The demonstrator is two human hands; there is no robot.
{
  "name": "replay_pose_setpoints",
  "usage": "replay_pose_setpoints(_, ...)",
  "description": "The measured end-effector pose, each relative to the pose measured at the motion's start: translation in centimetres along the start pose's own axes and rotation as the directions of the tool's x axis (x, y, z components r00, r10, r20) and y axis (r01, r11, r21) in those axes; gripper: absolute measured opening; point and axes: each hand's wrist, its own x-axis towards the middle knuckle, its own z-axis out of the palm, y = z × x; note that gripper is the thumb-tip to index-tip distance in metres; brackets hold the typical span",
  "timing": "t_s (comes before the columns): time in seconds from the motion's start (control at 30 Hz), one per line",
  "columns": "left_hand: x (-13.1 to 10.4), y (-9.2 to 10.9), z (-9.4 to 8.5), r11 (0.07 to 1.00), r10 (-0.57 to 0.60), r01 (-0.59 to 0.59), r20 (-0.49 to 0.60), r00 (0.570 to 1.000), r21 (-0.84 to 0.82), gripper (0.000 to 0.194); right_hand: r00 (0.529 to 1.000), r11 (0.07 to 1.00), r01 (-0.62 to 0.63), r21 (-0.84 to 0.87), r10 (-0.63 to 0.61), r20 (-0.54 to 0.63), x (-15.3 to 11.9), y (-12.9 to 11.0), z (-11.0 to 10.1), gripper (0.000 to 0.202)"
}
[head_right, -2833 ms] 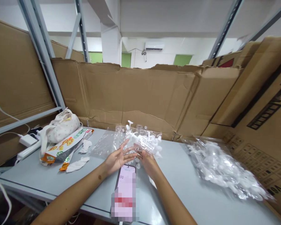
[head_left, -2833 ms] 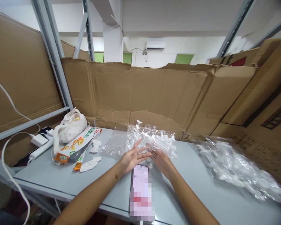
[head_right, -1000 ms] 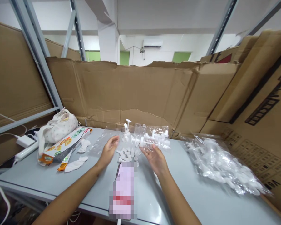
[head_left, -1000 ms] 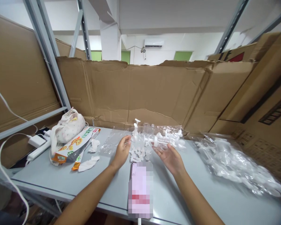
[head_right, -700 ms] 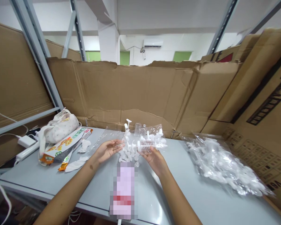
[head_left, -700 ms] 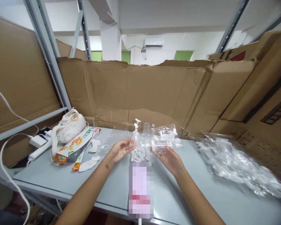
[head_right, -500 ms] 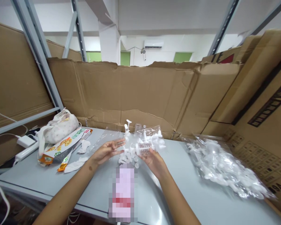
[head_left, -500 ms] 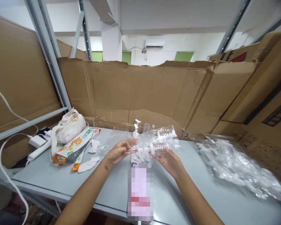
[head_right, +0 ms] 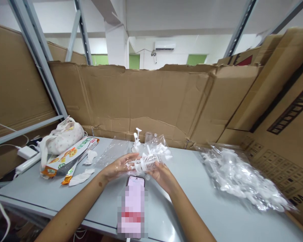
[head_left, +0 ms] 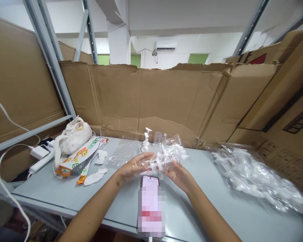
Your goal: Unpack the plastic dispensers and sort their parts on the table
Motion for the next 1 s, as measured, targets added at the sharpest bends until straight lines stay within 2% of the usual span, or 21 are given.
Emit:
replay_pose_setpoints(0.2,0.4,-0.5,0.4,0.988,0.011,0.006,-0.108,0.994,0.153,0.056,1.0,1.0,-0.016,-0.015,0.016,-0.006,0.3,0.7,-0.2,0.027)
replay_pose_setpoints(0.37,0.6,-0.6,0.2,0.984,0.019,0.008,-0.153,0.988,0.176,0.049,0.998,1.0,-0.007,0.009,0.008,-0.065,0.7,0.5,-0.7,0.022)
replay_pose_setpoints(0.5,0.7,-0.3,-0.4,0.972,0.032,0.023,-0.227,0.973,0.235,0.048,0.988,0.998,0.003,0.06,0.007,-0.153,1.1,0.0,-2.0,0.014)
replay_pose_setpoints(0.77,0.4,0.6,-1.6,0.972,0.027,0.039,-0.273,0.962,0.231,0.042,0.972,0.996,0.008,0.091,0.014,-0.236,1.1,-2.2,-4.3,0.008)
replay_pose_setpoints(1.0,0.0,1.8,-2.9,0.973,0.026,0.055,-0.34,0.94,0.225,0.04,0.938,1.0,-0.013,-0.023,0.004,-0.347,0.8,-3.5,-6.4,0.029)
